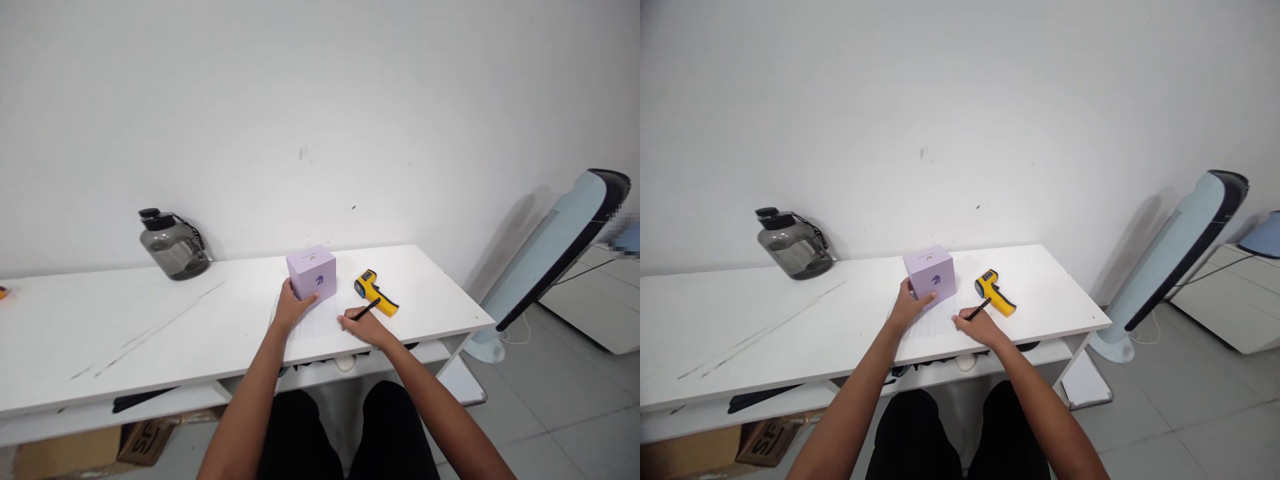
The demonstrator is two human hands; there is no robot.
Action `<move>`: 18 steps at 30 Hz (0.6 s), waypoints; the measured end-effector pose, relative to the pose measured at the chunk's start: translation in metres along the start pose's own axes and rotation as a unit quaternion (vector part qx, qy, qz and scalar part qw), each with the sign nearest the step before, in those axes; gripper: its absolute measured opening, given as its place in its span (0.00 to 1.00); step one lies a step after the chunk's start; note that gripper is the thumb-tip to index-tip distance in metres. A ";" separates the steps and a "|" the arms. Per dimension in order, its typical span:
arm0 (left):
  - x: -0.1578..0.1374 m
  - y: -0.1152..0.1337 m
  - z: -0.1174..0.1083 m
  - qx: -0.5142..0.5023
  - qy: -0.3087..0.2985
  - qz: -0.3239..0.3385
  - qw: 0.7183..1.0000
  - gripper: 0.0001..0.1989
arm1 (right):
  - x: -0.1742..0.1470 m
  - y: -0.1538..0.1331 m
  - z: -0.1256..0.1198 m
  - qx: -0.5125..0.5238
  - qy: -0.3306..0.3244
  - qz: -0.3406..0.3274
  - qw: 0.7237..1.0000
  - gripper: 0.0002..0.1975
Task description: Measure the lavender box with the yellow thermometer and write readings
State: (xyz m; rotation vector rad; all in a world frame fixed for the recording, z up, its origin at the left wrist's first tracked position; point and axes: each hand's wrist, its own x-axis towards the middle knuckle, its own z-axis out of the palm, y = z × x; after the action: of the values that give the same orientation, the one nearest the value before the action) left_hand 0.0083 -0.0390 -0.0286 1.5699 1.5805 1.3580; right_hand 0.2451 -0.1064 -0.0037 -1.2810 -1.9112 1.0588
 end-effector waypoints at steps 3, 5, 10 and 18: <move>0.000 0.001 0.000 0.002 0.000 0.000 1.000 0.44 | 0.001 0.002 0.001 -0.024 0.004 -0.017 1.000 0.16; -0.001 0.002 0.000 0.001 -0.002 -0.002 1.000 0.43 | 0.002 0.004 0.001 -0.030 0.009 -0.023 0.999 0.16; 0.000 0.001 0.000 0.004 0.000 0.001 1.000 0.42 | 0.003 0.004 0.002 -0.037 0.015 -0.011 0.999 0.16; -0.002 0.004 -0.001 0.010 -0.001 -0.005 1.000 0.43 | 0.002 0.004 0.003 -0.013 0.010 -0.008 1.000 0.16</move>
State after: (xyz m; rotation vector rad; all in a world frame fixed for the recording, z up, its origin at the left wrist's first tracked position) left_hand 0.0099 -0.0420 -0.0252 1.5722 1.6034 1.3392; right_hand 0.2439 -0.1044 -0.0080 -1.2838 -1.9237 1.0133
